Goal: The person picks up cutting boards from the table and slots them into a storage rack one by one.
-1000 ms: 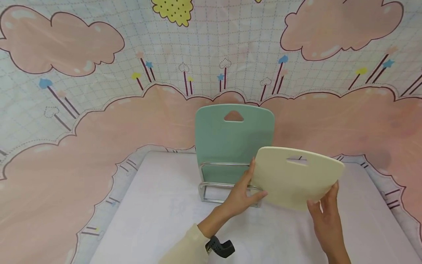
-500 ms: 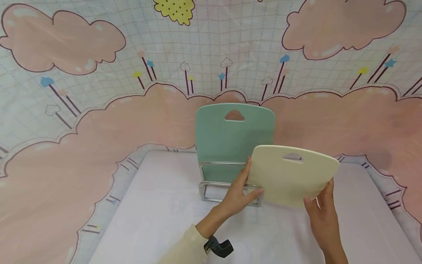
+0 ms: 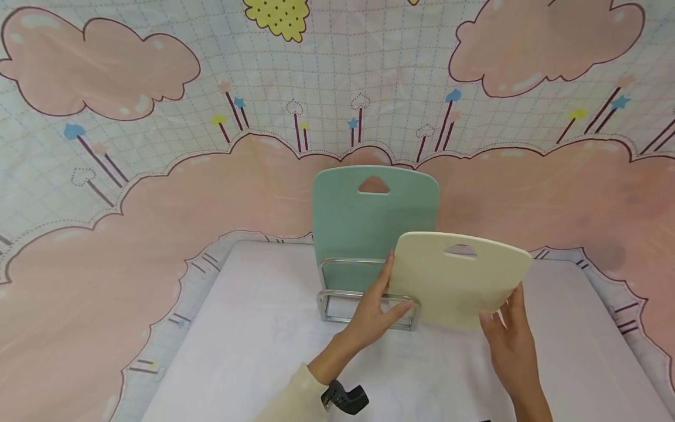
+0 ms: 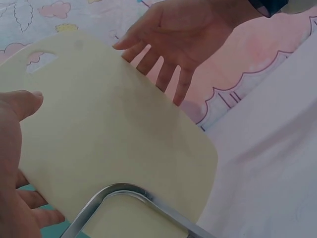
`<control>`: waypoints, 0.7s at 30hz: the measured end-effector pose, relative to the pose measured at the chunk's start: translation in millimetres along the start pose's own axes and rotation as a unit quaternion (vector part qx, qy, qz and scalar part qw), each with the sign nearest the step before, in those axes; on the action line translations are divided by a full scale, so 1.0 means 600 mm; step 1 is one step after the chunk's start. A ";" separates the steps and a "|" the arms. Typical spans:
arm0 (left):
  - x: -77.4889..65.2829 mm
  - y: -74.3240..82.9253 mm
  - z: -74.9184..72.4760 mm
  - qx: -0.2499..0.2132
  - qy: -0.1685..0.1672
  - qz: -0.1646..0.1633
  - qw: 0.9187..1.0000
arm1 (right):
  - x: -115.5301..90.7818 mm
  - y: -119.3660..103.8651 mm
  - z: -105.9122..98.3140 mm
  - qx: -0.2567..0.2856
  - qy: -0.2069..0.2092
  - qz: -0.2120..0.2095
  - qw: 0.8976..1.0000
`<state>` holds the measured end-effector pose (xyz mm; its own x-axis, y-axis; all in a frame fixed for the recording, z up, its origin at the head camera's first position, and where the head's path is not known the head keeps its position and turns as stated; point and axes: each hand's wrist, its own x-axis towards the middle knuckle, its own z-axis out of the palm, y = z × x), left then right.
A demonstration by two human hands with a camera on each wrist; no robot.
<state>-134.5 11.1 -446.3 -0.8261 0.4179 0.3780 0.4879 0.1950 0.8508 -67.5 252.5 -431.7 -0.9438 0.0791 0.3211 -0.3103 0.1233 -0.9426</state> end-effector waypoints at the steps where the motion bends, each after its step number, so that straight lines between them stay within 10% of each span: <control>1: 0.000 0.000 -0.002 0.002 0.000 0.000 1.000 | 0.001 0.000 0.001 -0.007 0.002 -0.001 1.000; 21: -0.014 0.001 -0.007 -0.008 0.039 -0.007 0.999 | 0.010 -0.003 0.016 0.003 -0.017 -0.028 0.999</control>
<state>-128.6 4.1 -447.4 -0.8524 0.3443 0.3935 0.4726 0.1856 0.8615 -73.6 243.5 -428.7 -0.9278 0.0392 0.3710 -0.3641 0.1216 -0.9234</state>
